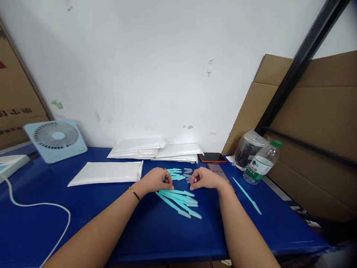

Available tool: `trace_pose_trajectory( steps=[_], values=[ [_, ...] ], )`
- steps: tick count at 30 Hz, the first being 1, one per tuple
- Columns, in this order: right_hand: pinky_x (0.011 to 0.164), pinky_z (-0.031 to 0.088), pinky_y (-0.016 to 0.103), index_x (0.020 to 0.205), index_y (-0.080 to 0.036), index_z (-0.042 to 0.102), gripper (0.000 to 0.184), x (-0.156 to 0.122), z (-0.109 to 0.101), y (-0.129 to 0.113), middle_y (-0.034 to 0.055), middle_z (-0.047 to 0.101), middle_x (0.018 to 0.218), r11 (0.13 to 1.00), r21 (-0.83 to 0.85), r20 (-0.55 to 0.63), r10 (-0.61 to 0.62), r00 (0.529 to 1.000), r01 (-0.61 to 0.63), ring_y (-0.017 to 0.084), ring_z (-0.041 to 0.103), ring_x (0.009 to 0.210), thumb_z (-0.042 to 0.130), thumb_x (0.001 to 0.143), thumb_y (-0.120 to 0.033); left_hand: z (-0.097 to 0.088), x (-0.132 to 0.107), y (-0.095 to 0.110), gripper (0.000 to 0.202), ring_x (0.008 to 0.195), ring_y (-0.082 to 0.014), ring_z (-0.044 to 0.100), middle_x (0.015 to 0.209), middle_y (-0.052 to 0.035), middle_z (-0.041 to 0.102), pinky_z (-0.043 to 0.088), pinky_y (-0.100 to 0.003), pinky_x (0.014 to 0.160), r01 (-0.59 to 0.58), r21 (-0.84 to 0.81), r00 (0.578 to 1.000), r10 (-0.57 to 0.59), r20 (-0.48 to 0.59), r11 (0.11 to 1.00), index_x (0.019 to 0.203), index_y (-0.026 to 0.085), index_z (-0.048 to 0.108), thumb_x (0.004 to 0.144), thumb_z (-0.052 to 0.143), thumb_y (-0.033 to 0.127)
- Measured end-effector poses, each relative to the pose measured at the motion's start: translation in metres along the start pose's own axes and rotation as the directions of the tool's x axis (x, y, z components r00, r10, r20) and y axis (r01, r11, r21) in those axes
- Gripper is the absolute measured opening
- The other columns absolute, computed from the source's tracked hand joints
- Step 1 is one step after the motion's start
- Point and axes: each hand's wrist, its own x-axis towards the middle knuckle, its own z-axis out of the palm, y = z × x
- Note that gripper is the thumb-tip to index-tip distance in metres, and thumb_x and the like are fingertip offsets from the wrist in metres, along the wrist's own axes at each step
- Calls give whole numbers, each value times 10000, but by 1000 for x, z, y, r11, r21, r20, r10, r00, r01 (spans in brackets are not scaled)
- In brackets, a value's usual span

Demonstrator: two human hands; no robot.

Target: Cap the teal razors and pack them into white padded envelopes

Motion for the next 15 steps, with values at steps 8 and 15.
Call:
trace_pose_trajectory(
  steps=[8, 15],
  values=[
    [497, 336, 206, 687, -164, 699, 247, 5, 7, -8, -11, 609, 604, 995, -99, 100, -12, 995, 22, 108, 495, 550, 717, 586, -389, 7, 2, 6, 190, 627, -121, 554, 718, 11, 655, 322, -207, 527, 72, 107, 997, -73, 7, 992, 720, 222, 670, 689, 613, 400],
    [530, 384, 206, 702, -160, 676, 144, 4, 1, 2, 32, 682, 728, 992, -61, -218, 91, 972, -107, 147, 588, 658, 644, 658, -293, -5, 3, -9, 234, 692, -136, 569, 783, 0, 651, 345, -216, 586, 192, 124, 971, -171, -167, 973, 760, 223, 677, 691, 605, 435]
  ],
)
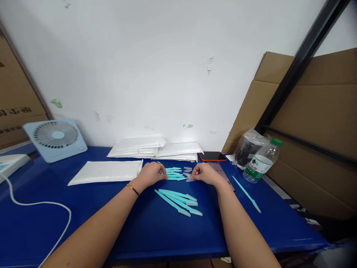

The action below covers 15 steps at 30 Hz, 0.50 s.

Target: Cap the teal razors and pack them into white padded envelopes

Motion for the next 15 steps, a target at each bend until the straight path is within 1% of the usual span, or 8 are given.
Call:
trace_pose_trajectory(
  steps=[1, 3, 6, 8, 10, 13, 15],
  values=[
    [533, 388, 206, 703, -164, 675, 145, 0, 0, 0, 32, 684, 728, 1000, 3, -21, 1, 1000, -1, 149, 592, 664, 644, 656, -297, 0, -1, 2, 254, 699, -136, 570, 800, 1, 650, 348, -214, 584, -13, -32, 1000, 14, 12, 999, 770, 226, 680, 683, 608, 454],
    [538, 392, 207, 694, -167, 676, 142, 0, -1, 0, 29, 685, 719, 1000, -6, -26, -10, 1000, 10, 150, 594, 663, 646, 650, -299, 0, -5, 9, 281, 691, -131, 569, 802, 1, 652, 349, -209, 569, -76, -100, 991, 87, 104, 992, 773, 227, 687, 671, 611, 478],
    [536, 387, 213, 687, -163, 683, 139, -2, -1, -3, 29, 684, 704, 999, -27, -6, -23, 1000, 23, 146, 585, 643, 644, 645, -290, 3, -10, 21, 275, 647, -121, 564, 743, 6, 654, 335, -203, 522, -137, -181, 940, 185, 286, 974, 765, 221, 694, 653, 631, 463],
    [523, 377, 213, 693, -159, 690, 160, -4, -3, -7, 28, 685, 705, 999, -16, 40, -32, 999, 33, 144, 577, 634, 647, 644, -306, 5, -13, 25, 246, 620, -116, 557, 705, 11, 652, 324, -203, 503, -140, -191, 918, 200, 342, 972, 758, 218, 692, 651, 639, 433],
    [521, 374, 212, 707, -160, 700, 209, -7, -4, -10, 25, 688, 727, 998, 23, 131, -60, 990, 58, 146, 575, 646, 656, 643, -354, 7, -13, 27, 214, 603, -115, 547, 693, 13, 652, 313, -207, 494, -129, -162, 927, 177, 332, 978, 746, 219, 686, 667, 627, 409],
    [533, 377, 213, 720, -166, 713, 283, -8, -4, -14, 15, 682, 721, 992, 77, 285, -122, 951, 104, 151, 573, 659, 694, 601, -422, 8, -10, 23, 193, 625, -126, 545, 714, 0, 654, 314, -214, 513, -107, -91, 968, 125, 219, 990, 734, 214, 677, 695, 602, 387],
    [527, 372, 215, 706, -164, 714, 283, -7, -3, -13, 13, 675, 694, 990, 74, 304, -137, 943, 120, 147, 569, 637, 712, 580, -417, 7, -7, 18, 188, 656, -135, 553, 731, -12, 652, 326, -218, 542, -105, -61, 984, 113, 141, 993, 731, 205, 672, 711, 588, 372]
  ],
)
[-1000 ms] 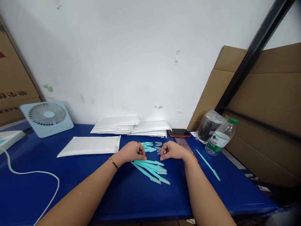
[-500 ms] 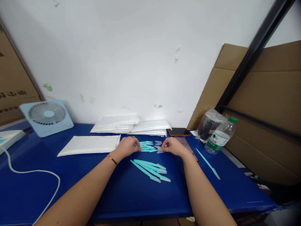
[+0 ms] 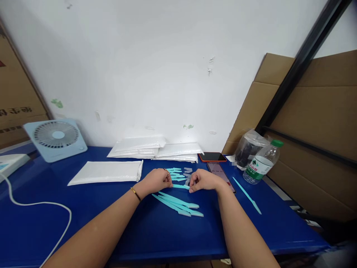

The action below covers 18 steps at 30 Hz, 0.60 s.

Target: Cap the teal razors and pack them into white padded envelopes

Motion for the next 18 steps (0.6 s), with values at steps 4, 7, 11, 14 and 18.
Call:
trace_pose_trajectory(
  steps=[4, 7, 11, 14, 18],
  values=[
    [522, 378, 217, 685, -163, 708, 209, 3, 0, 8, 26, 683, 696, 997, -25, -181, 64, 981, -70, 149, 581, 628, 688, 619, -360, -7, 3, -13, 175, 690, -138, 562, 774, -14, 647, 346, -229, 594, 65, 27, 991, -61, -115, 998, 729, 205, 665, 715, 581, 357],
    [523, 389, 215, 687, -172, 704, 155, 5, -1, 12, 30, 687, 695, 991, -23, -334, 118, 935, -133, 152, 593, 633, 668, 638, -315, -11, 2, -14, 244, 734, -154, 566, 828, -20, 643, 359, -229, 609, 111, 6, 980, -109, -167, 994, 784, 213, 669, 682, 608, 426],
    [549, 411, 213, 686, -178, 692, 99, 5, -1, 11, 25, 692, 715, 994, -35, -351, 83, 933, -101, 150, 603, 650, 639, 645, -251, -10, -4, 0, 316, 722, -140, 565, 828, -11, 638, 362, -210, 574, -48, -98, 998, 51, 34, 994, 790, 227, 685, 660, 615, 506],
    [551, 410, 212, 670, -173, 685, 89, 5, 0, 10, 23, 689, 703, 993, -54, -342, 84, 936, -109, 147, 599, 649, 614, 650, -223, -5, -8, 9, 320, 672, -129, 559, 759, -4, 640, 352, -200, 530, -93, -182, 968, 132, 216, 979, 773, 221, 692, 623, 647, 501],
    [522, 382, 215, 656, -161, 684, 145, 4, 0, 9, 25, 677, 681, 987, -92, -315, 99, 944, -134, 142, 573, 619, 632, 652, -296, -1, -8, 8, 292, 574, -114, 530, 668, -3, 637, 332, -202, 486, -34, -202, 962, 87, 258, 979, 759, 195, 680, 684, 592, 463]
  ],
)
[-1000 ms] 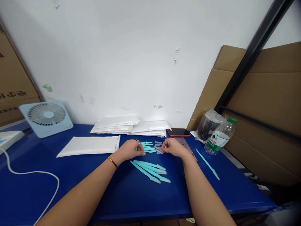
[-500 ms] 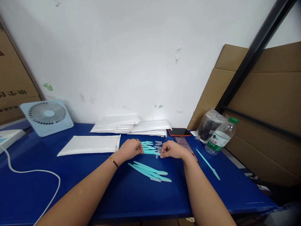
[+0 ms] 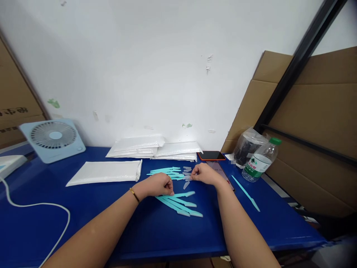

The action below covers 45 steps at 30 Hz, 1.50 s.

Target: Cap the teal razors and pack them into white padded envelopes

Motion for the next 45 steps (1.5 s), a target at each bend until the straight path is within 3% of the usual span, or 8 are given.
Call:
trace_pose_trajectory(
  steps=[6, 13, 22, 29, 33, 38, 41, 45],
  values=[
    [516, 373, 209, 742, -170, 706, 228, -2, -4, -2, 14, 665, 692, 993, 83, 175, -93, 980, 79, 133, 550, 608, 653, 646, -370, -2, 0, 1, 321, 608, -120, 540, 708, 0, 636, 312, -200, 475, 37, 65, 994, -31, -102, 997, 775, 206, 668, 654, 604, 496],
    [517, 359, 210, 784, -190, 711, 277, -2, 0, -6, 1, 646, 699, 990, 65, 167, -131, 977, 122, 136, 543, 612, 721, 574, -370, 1, 1, 6, 208, 593, -113, 542, 712, 5, 645, 308, -202, 469, 79, 97, 991, -68, -113, 992, 738, 212, 670, 664, 585, 386],
    [521, 347, 212, 761, -176, 707, 314, -2, 3, -14, 3, 629, 661, 983, 125, 259, -166, 951, 137, 123, 504, 587, 633, 677, -470, -2, 4, -4, 167, 655, -141, 550, 728, -10, 647, 314, -221, 525, 83, 189, 961, -28, -274, 978, 716, 210, 654, 701, 568, 352],
    [538, 371, 220, 770, -165, 703, 263, 0, -1, -2, 33, 663, 721, 994, 93, 8, -49, 999, 48, 143, 553, 626, 625, 691, -404, -11, 3, -14, 201, 712, -157, 559, 807, -23, 642, 356, -224, 591, 176, 194, 920, -92, -381, 965, 761, 210, 668, 678, 599, 379],
    [564, 377, 224, 759, -170, 697, 227, 0, -3, 1, 43, 665, 768, 997, 58, -86, -50, 995, 55, 147, 557, 659, 613, 698, -372, -10, -2, -3, 343, 746, -150, 561, 854, -15, 632, 362, -207, 586, -1, 132, 971, 33, -238, 991, 823, 225, 680, 625, 642, 503],
    [514, 346, 210, 754, -153, 707, 297, -5, -4, -9, 27, 646, 678, 994, 103, 141, -62, 988, 47, 125, 518, 596, 634, 668, -428, -1, -2, 7, 277, 630, -121, 545, 724, 2, 638, 332, -206, 514, -34, 86, 999, 35, -12, 996, 740, 214, 687, 648, 634, 470],
    [493, 328, 204, 747, -161, 718, 341, -8, -4, -16, 11, 636, 649, 989, 121, 318, -117, 941, 82, 113, 490, 568, 693, 593, -465, 1, 1, 5, 247, 616, -122, 540, 707, 8, 638, 309, -213, 486, 60, 122, 993, -46, -110, 991, 730, 218, 675, 671, 612, 449],
    [496, 333, 211, 695, -164, 712, 300, -6, -2, -14, 5, 636, 623, 988, 106, 313, -140, 939, 112, 119, 503, 559, 694, 594, -446, -5, 4, -6, 221, 660, -134, 554, 750, 6, 641, 323, -217, 518, 122, 164, 964, -78, -254, 979, 730, 219, 661, 673, 613, 428]
  ],
)
